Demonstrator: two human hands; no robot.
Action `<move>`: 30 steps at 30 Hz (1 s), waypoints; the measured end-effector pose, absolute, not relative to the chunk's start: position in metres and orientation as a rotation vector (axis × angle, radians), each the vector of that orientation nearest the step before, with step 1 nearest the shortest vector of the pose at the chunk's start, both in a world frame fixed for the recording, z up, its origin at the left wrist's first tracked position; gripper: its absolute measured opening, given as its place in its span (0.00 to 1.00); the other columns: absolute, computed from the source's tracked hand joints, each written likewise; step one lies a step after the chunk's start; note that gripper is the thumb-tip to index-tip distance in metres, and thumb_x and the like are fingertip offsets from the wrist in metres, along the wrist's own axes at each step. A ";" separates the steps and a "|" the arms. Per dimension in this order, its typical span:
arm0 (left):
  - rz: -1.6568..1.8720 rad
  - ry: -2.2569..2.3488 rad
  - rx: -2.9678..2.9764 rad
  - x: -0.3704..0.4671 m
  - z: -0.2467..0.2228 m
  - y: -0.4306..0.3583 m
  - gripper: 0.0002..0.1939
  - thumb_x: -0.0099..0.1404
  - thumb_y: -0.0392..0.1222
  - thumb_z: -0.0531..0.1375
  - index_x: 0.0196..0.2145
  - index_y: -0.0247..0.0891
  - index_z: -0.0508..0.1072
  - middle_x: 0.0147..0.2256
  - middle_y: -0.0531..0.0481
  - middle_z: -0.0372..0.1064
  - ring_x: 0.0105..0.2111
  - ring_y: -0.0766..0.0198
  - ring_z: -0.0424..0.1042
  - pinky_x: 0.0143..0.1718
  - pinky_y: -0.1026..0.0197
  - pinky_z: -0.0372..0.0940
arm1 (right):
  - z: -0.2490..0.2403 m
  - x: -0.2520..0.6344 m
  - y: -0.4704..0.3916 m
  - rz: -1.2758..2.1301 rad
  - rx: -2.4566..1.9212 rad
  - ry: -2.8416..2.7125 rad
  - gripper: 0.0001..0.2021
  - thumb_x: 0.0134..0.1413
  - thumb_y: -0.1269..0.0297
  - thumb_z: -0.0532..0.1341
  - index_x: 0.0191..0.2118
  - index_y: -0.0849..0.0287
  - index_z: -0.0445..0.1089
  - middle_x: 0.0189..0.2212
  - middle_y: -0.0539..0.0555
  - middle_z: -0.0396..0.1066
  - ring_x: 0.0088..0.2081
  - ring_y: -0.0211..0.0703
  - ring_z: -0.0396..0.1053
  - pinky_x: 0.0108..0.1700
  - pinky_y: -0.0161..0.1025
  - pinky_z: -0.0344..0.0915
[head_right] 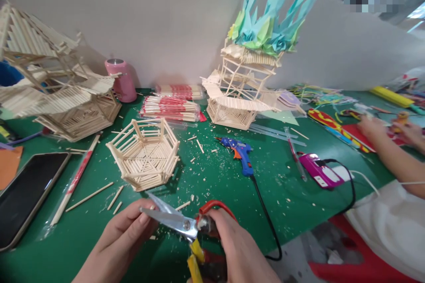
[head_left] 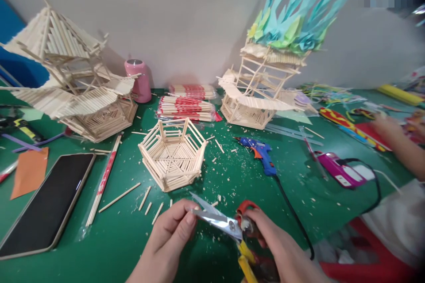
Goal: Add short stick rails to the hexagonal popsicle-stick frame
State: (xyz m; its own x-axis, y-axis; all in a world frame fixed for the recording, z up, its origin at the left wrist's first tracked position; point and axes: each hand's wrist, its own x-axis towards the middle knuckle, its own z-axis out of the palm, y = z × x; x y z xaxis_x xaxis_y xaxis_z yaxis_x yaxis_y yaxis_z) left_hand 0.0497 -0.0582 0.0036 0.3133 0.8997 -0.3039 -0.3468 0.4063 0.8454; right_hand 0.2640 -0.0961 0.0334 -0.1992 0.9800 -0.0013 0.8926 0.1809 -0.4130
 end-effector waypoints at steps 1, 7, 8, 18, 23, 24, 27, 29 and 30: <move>0.949 0.890 0.768 0.049 0.004 -0.059 0.12 0.58 0.52 0.59 0.30 0.41 0.73 0.25 0.55 0.60 0.26 0.68 0.54 0.28 0.67 0.52 | 0.035 0.262 -0.095 0.516 -1.784 -2.217 0.35 0.31 0.70 0.62 0.53 0.60 0.58 0.45 0.61 0.71 0.42 0.52 0.73 0.37 0.35 0.74; 1.022 0.966 0.866 0.047 0.007 -0.061 0.13 0.58 0.53 0.59 0.29 0.41 0.74 0.25 0.54 0.63 0.26 0.67 0.57 0.28 0.66 0.53 | 0.035 0.257 -0.094 0.440 -1.713 -2.260 0.32 0.36 0.66 0.62 0.53 0.64 0.59 0.45 0.63 0.71 0.43 0.57 0.71 0.41 0.42 0.72; 1.033 0.987 0.883 0.048 0.007 -0.060 0.13 0.57 0.53 0.59 0.28 0.40 0.74 0.25 0.54 0.63 0.26 0.67 0.57 0.28 0.66 0.53 | 0.036 0.256 -0.093 0.436 -1.714 -2.257 0.32 0.36 0.64 0.63 0.53 0.64 0.59 0.45 0.63 0.71 0.43 0.58 0.71 0.40 0.43 0.72; 1.049 0.979 0.924 0.046 0.006 -0.058 0.09 0.59 0.48 0.60 0.30 0.42 0.76 0.28 0.53 0.70 0.29 0.64 0.63 0.31 0.66 0.57 | 0.047 0.250 -0.086 0.577 -1.683 -2.223 0.28 0.38 0.64 0.62 0.50 0.63 0.63 0.41 0.60 0.73 0.39 0.54 0.73 0.35 0.38 0.72; 1.048 1.004 0.942 0.046 0.006 -0.057 0.10 0.59 0.48 0.59 0.29 0.42 0.76 0.28 0.52 0.69 0.29 0.64 0.63 0.32 0.66 0.57 | 0.048 0.247 -0.084 0.654 -1.682 -2.191 0.28 0.37 0.65 0.62 0.50 0.61 0.63 0.41 0.59 0.73 0.38 0.52 0.73 0.31 0.34 0.73; 1.038 1.008 0.946 0.046 0.006 -0.057 0.10 0.59 0.49 0.59 0.29 0.42 0.76 0.28 0.52 0.69 0.29 0.64 0.63 0.31 0.66 0.57 | 0.049 0.246 -0.084 0.660 -1.681 -2.191 0.27 0.37 0.65 0.63 0.49 0.61 0.63 0.41 0.59 0.73 0.38 0.52 0.73 0.30 0.34 0.73; 1.003 1.011 0.964 0.045 0.005 -0.056 0.11 0.59 0.49 0.58 0.30 0.42 0.76 0.28 0.52 0.68 0.28 0.64 0.61 0.30 0.66 0.57 | 0.050 0.247 -0.083 0.663 -1.679 -2.188 0.27 0.37 0.66 0.63 0.49 0.61 0.63 0.41 0.60 0.73 0.39 0.53 0.73 0.33 0.35 0.73; 1.001 1.016 0.961 0.044 0.005 -0.057 0.11 0.59 0.50 0.59 0.30 0.42 0.76 0.28 0.52 0.68 0.28 0.64 0.61 0.30 0.66 0.57 | 0.049 0.247 -0.083 0.669 -1.684 -2.180 0.28 0.37 0.66 0.63 0.50 0.62 0.63 0.41 0.60 0.73 0.39 0.53 0.73 0.34 0.36 0.73; 1.005 1.018 0.954 0.044 0.005 -0.057 0.11 0.59 0.50 0.59 0.30 0.42 0.76 0.28 0.51 0.68 0.28 0.63 0.61 0.30 0.66 0.57 | 0.048 0.247 -0.083 0.675 -1.689 -2.178 0.29 0.36 0.66 0.63 0.50 0.62 0.63 0.41 0.60 0.73 0.39 0.53 0.73 0.35 0.36 0.73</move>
